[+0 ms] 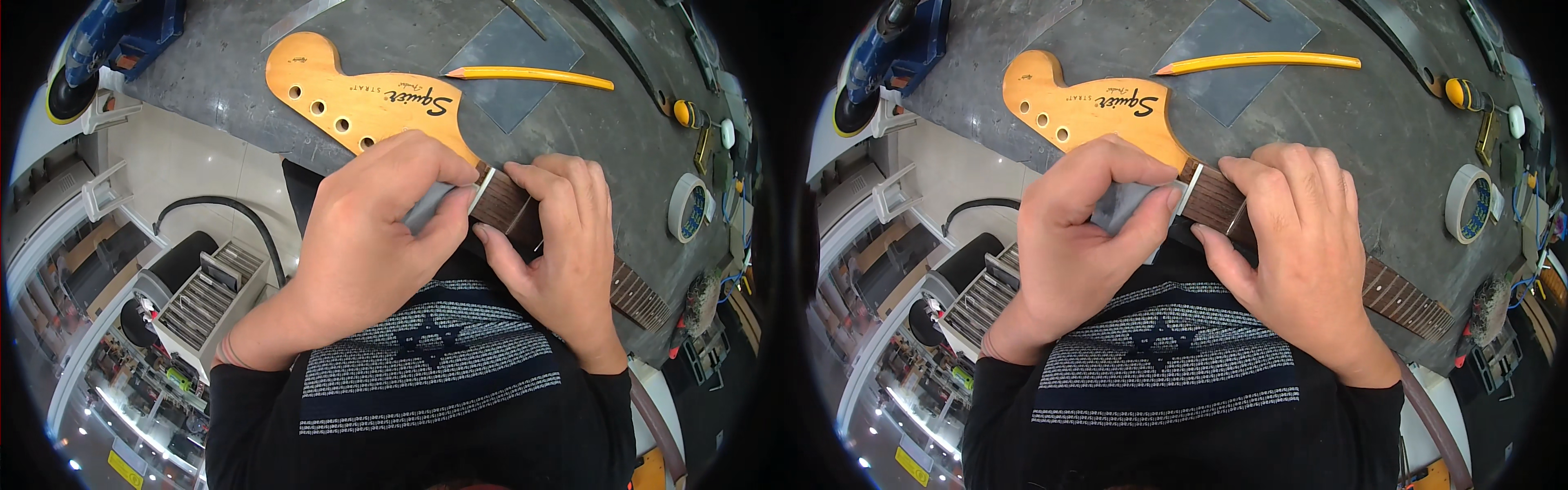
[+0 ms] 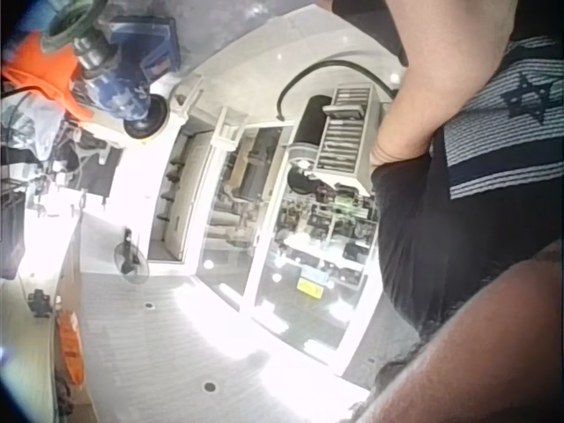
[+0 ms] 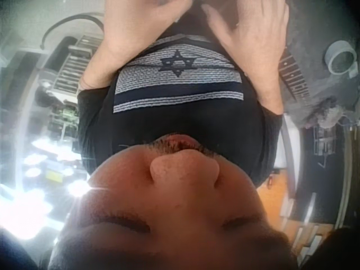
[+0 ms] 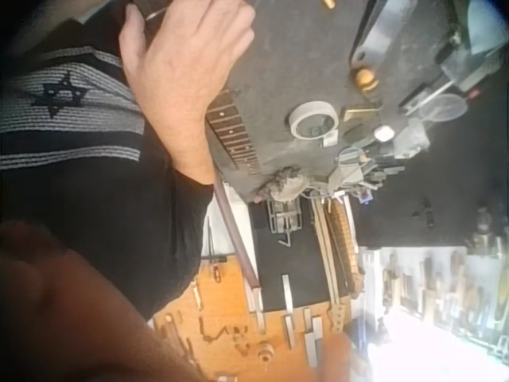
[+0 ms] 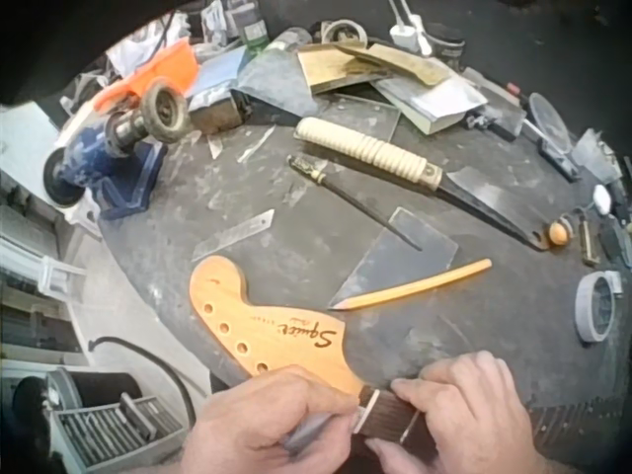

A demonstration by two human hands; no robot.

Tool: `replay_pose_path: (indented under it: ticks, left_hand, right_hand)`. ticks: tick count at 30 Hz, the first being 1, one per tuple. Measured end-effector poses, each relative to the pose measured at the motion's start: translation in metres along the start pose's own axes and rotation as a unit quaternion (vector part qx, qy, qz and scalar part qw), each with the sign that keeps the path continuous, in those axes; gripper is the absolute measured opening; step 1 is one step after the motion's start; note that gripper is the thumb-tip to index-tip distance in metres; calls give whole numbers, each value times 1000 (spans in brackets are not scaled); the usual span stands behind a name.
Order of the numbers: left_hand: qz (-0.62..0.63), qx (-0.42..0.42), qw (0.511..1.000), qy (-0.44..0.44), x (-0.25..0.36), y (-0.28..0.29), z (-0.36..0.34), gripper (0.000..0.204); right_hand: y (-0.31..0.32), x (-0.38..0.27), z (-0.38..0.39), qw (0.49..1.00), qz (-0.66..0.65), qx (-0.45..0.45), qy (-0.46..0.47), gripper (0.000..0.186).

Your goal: The person scrapes the nut slot of a guitar neck using a small blade, cleans the area with a cloth, and files down the edges of the nut.

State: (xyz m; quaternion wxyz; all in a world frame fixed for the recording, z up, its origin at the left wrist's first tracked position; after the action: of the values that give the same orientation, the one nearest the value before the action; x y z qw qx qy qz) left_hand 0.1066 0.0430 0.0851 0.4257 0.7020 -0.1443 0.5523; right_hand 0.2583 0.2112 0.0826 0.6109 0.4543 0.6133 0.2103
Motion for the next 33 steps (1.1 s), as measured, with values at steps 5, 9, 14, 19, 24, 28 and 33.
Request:
replay_pose_path:
  ticks: [5,9,14,19,24,28,33]
  left_hand:
    - [17,10,999,40,5,-6,-5,28]
    - [20,-14,998,63,6,-3,-4,38]
    - [56,-10,997,53,3,-8,-14,45]
    - [35,-23,997,71,6,-6,-7,47]
    - [40,-18,998,52,6,-9,-17,50]
    - [45,-14,997,69,7,-11,-10,52]
    - [30,-16,999,36,5,-11,-15,54]
  right_hand:
    - [0,0,0,1000,-7,-4,-2,67]
    - [1,0,0,1000,-12,-3,-1,68]
    - [1,0,-1,1000,-15,-7,-1,69]
    - [1,0,-1,1000,-16,-8,-4,69]
    - [0,1,-1,1000,-14,-9,-3,69]
    - [1,1,-1,1000,-16,-12,-3,70]
    - [2,2,-1,1000,-18,-14,-5,69]
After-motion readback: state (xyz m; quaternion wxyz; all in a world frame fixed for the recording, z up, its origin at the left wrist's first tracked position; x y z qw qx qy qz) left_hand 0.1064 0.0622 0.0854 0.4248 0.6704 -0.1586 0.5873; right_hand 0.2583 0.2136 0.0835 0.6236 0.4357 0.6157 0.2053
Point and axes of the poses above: each hand's wrist, its own z-axis away from the middle knuckle, its own y-axis out of the back of the hand, x = y × z, the point moved 1 cm from there along -z, towards the middle knuckle, and after that the axes turned 5 degrees about x, right-handed, at the moved point
